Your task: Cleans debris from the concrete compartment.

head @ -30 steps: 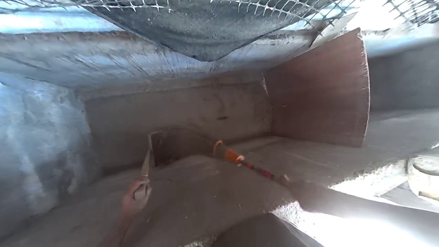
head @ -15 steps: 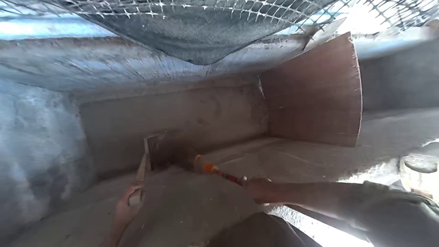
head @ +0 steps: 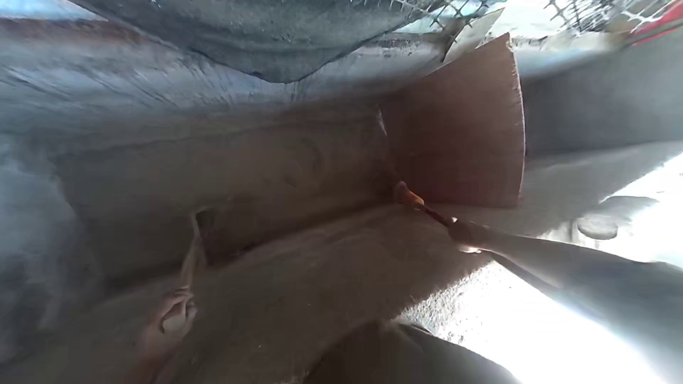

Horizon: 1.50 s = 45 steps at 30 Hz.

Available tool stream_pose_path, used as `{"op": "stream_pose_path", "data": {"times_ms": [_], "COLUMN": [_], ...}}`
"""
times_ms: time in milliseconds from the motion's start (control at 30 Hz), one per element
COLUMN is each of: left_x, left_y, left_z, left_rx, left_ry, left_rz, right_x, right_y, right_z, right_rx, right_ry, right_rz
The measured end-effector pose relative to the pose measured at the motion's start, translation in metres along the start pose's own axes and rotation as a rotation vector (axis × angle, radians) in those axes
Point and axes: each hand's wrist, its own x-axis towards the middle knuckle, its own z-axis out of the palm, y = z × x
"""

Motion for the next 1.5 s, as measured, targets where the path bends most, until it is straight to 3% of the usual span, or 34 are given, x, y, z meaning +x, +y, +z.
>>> {"op": "stream_pose_path", "data": {"times_ms": [133,267,433,533,600,767,833,933,1000,1133,1200,1300,1400,1500], "left_x": [0.001,-0.002,-0.002,-0.001,0.003,-0.001,0.003,0.005,0.001,0.002,-0.001,0.002,0.001,0.000], "left_y": [0.000,-0.006,-0.010,-0.006,-0.007,-0.009,-0.011,-0.014,-0.014,-0.010,-0.009,-0.008,-0.006,-0.014], "left_z": [0.000,0.001,0.004,0.002,0.001,0.001,0.000,0.005,0.005,0.003,0.000,-0.001,-0.008,-0.017], "left_rx": [-0.015,-0.012,0.012,0.022,0.018,0.021,0.031,0.003,-0.015,0.020,0.023,0.017,0.020,0.012], "left_ry": [0.007,0.001,0.021,0.018,0.014,0.005,0.028,0.054,0.045,0.044,0.034,0.027,0.015,0.021], "left_rz": [-0.033,0.014,0.034,0.054,0.060,0.029,0.041,0.065,0.045,0.017,-0.006,-0.032,-0.059,-0.029], "right_x": [0.051,0.019,-0.065,-0.069,-0.046,0.060,0.065,0.020,-0.017,-0.065,-0.066,-0.021,0.032,0.042], "right_y": [-0.052,-0.072,0.021,0.058,0.058,-0.007,-0.052,-0.073,-0.061,0.009,0.028,0.031,-0.004,-0.077], "right_z": [0.009,0.026,0.020,0.011,-0.007,-0.014,-0.024,-0.028,-0.024,-0.015,-0.014,-0.017,-0.012,0.001], "right_rx": [0.071,0.104,0.114,0.162,0.094,0.006,-0.055,-0.055,-0.071,0.005,0.034,0.037,0.106,0.158], "right_ry": [-0.173,-0.258,-0.264,-0.187,-0.128,-0.158,-0.199,-0.249,-0.258,-0.232,-0.200,-0.128,-0.136,-0.263], "right_rz": [-0.106,-0.260,-0.211,-0.054,0.043,-0.001,-0.075,-0.159,-0.176,-0.116,-0.033,0.090,0.056,-0.066]}}
